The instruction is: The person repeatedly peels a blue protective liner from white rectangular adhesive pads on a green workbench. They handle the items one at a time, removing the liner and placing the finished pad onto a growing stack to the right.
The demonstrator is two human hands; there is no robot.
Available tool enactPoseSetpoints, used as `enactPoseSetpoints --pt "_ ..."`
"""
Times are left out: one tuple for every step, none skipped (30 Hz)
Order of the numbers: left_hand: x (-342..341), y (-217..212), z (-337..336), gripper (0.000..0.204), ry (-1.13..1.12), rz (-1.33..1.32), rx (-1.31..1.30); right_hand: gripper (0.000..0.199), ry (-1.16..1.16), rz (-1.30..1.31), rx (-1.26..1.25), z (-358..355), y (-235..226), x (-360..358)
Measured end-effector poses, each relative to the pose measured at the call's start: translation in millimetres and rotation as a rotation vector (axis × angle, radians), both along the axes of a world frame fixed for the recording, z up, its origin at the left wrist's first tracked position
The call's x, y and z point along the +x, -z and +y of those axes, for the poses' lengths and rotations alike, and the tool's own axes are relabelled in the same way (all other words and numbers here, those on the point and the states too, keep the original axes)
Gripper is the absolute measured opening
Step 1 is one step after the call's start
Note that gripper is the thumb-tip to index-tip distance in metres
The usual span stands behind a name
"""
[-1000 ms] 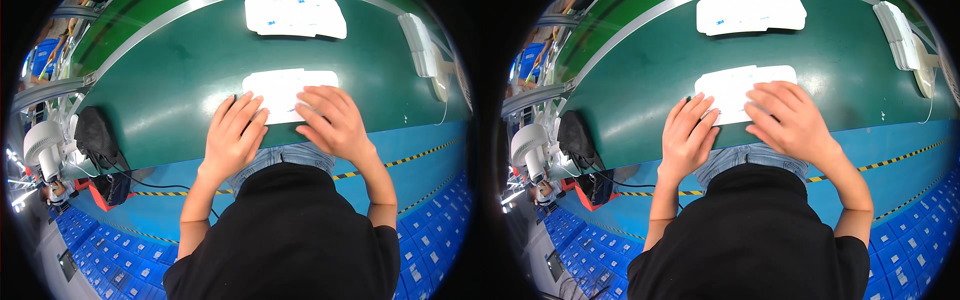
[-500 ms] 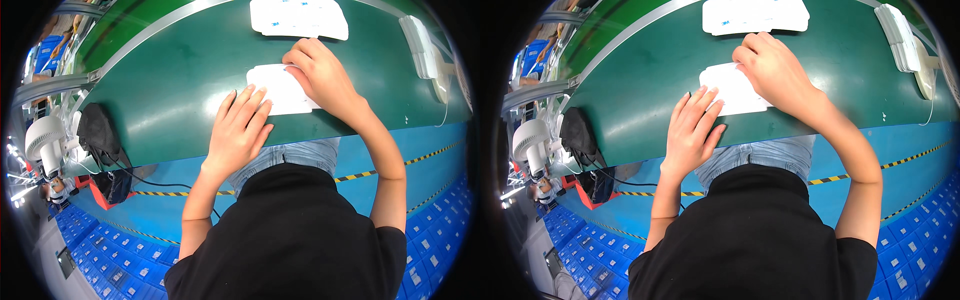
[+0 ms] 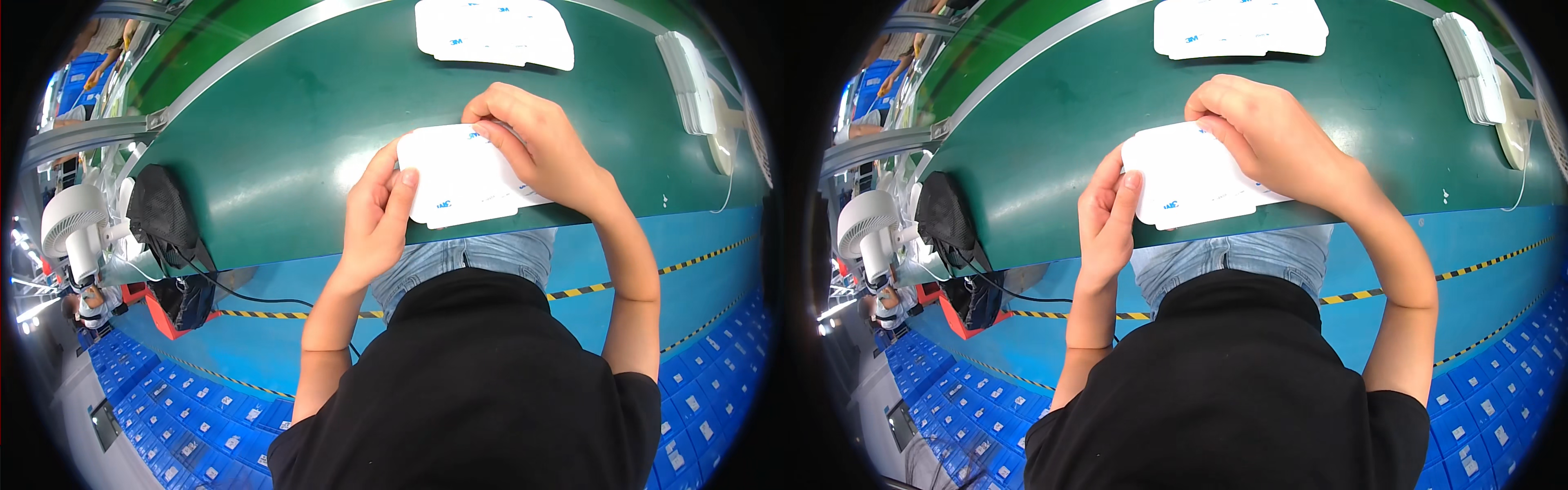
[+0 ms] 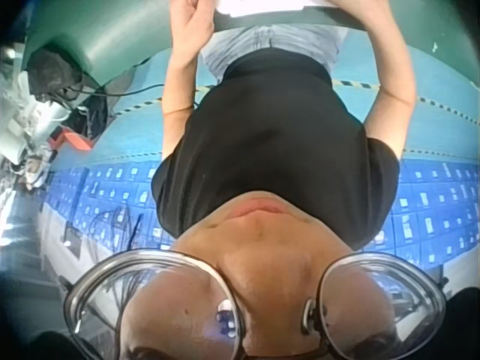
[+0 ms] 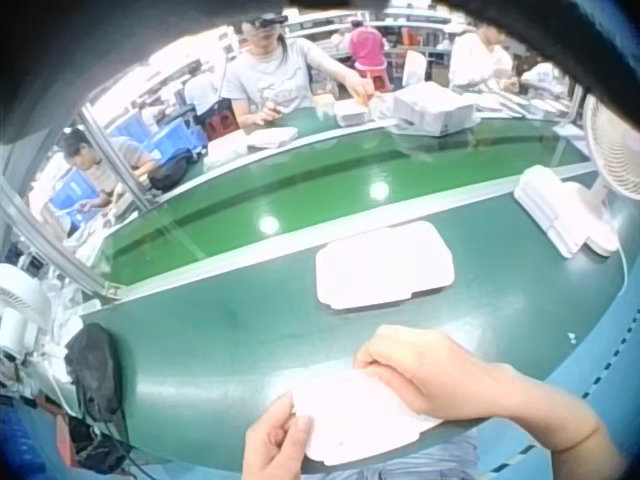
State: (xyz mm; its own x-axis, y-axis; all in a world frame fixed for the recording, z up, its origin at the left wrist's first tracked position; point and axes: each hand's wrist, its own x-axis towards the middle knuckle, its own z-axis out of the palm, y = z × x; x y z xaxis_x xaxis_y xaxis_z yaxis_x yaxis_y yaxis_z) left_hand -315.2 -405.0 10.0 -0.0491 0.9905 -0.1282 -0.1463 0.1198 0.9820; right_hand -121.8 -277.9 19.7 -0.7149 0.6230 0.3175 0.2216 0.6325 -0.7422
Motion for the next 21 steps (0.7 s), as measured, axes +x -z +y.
enactPoseSetpoints --pt "0.7 1.5 -0.4 0.042 -0.012 -0.038 -0.006 0.006 0.008 0.011 0.011 -1.1 0.0 -0.2" --pt "1.5 2.4 -0.7 0.042 -0.024 -0.075 -0.013 0.006 0.005 0.015 0.012 -0.7 0.4 0.2" --pt "3.2 0.9 -0.6 0.041 -0.037 -0.071 -0.019 0.006 0.000 0.020 0.013 -0.2 0.7 0.6" --pt "5.1 -2.0 -0.3 0.040 -0.050 -0.067 -0.025 0.006 -0.005 0.025 0.013 0.0 0.9 0.9" --pt "6.1 -3.5 -0.2 0.039 -0.063 -0.063 -0.031 0.006 -0.006 0.023 0.010 -0.4 0.7 1.2" --pt "5.5 -2.4 0.0 0.038 -0.053 -0.043 -0.019 0.006 -0.006 0.022 0.008 -0.8 0.4 1.4" --pt "4.4 -0.5 0.1 0.038 -0.044 -0.023 -0.008 0.006 -0.006 0.021 0.007 -1.3 0.2 1.5" --pt "3.7 0.6 0.2 0.037 -0.034 -0.003 0.004 0.006 -0.004 0.022 0.007 -1.8 0.2 1.6" --pt "4.2 -0.6 0.0 0.036 -0.042 -0.014 -0.005 0.006 -0.003 0.025 0.006 -2.4 -0.3 1.4" --pt "5.3 -2.3 0.0 0.036 -0.050 -0.024 -0.014 0.006 -0.003 0.028 0.006 -2.9 -0.7 1.1" --pt "5.8 -3.5 -0.3 0.036 -0.058 -0.034 -0.023 0.006 -0.005 0.030 0.004 -3.4 -1.3 0.7" --pt "5.6 -3.2 -0.4 0.036 -0.049 -0.057 -0.035 0.007 -0.003 0.029 0.002 -3.6 -1.5 0.7" --pt "5.0 -2.7 -0.7 0.036 -0.040 -0.079 -0.047 0.007 -0.002 0.028 0.000 -3.7 -1.5 0.7" --pt "4.7 -2.4 -0.8 0.037 -0.030 -0.102 -0.058 0.007 -0.004 0.029 0.001 -3.6 -1.3 0.8" --pt "5.4 -3.0 -0.5 0.037 -0.034 -0.103 -0.061 0.007 -0.006 0.030 0.002 -3.5 -1.1 1.1" --pt "6.6 -4.1 0.2 0.037 -0.038 -0.104 -0.063 0.007 -0.008 0.031 0.003 -3.4 -1.0 1.4" --pt "7.3 -4.6 0.7 0.037 -0.042 -0.105 -0.065 0.007 -0.009 0.027 -0.002 -3.4 -0.8 2.0" --pt "7.1 -3.6 0.3 0.037 -0.039 -0.095 -0.057 0.008 -0.011 0.022 -0.006 -3.3 -0.5 2.6" --pt "6.4 -1.7 -0.4 0.037 -0.037 -0.086 -0.049 0.008 -0.013 0.018 -0.010 -3.3 -0.2 3.0" --pt "5.8 -0.6 -0.6 0.037 -0.034 -0.077 -0.040 0.010 0.030 0.029 0.074 -4.2 0.4 2.5" --pt "5.2 -0.1 -0.3 0.037 -0.053 -0.083 -0.048 0.012 0.071 0.040 0.158 -5.7 1.4 1.3"
